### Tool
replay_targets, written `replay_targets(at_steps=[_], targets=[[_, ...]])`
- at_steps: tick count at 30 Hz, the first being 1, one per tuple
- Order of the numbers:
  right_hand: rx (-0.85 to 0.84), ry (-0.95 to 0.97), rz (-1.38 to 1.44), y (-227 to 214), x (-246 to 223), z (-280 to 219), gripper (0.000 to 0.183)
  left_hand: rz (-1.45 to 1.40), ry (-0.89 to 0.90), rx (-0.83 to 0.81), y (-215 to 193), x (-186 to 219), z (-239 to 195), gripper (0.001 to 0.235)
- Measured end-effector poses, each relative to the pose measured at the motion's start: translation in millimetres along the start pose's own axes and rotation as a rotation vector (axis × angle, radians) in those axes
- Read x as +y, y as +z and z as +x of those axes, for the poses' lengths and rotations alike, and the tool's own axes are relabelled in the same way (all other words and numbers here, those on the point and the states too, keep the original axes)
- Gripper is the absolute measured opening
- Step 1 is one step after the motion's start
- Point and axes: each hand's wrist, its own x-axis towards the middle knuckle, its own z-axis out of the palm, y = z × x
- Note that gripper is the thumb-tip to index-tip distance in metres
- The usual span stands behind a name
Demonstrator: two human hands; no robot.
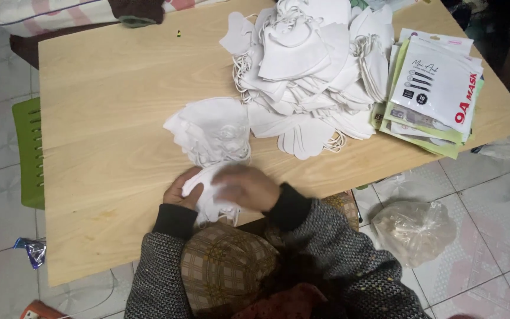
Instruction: The person sits on the floor and repeatedly folds white face masks by hand, stacking them into a neat pile on a wooden table. The person handles each mask individually, aligning the ear loops and folding the mask in half before placing it on the growing stack.
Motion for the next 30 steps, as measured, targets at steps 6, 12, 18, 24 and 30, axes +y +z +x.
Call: replay_targets(at_steps=[6, 12, 18, 24, 30], targets=[[-0.070, 0.390, -0.650, -15.5, 64.2, 77.2, 0.053, 0.125, 0.152, -0.062, -3.9, -9.0, -0.2, 0.024], [-0.148, 0.407, -0.813, -18.7, 68.3, 79.4, 0.024, 0.135, 0.119, -0.042, -3.5, -4.9, 1.3, 0.025], [-0.119, 0.444, -0.690, -40.2, 29.5, 62.2, 0.039, 0.093, 0.062, -0.013, -1.6, -6.6, -0.1, 0.022], [0.001, 0.003, -0.684, 9.2, 74.8, -33.8, 0.016, -0.144, -0.069, 0.026, 16.7, 39.7, -21.6, 0.019], [-0.023, -0.101, -0.759, 63.6, 30.7, -46.0, 0.010, -0.137, 0.177, -0.126, -2.5, -2.3, -0.1, 0.040]])
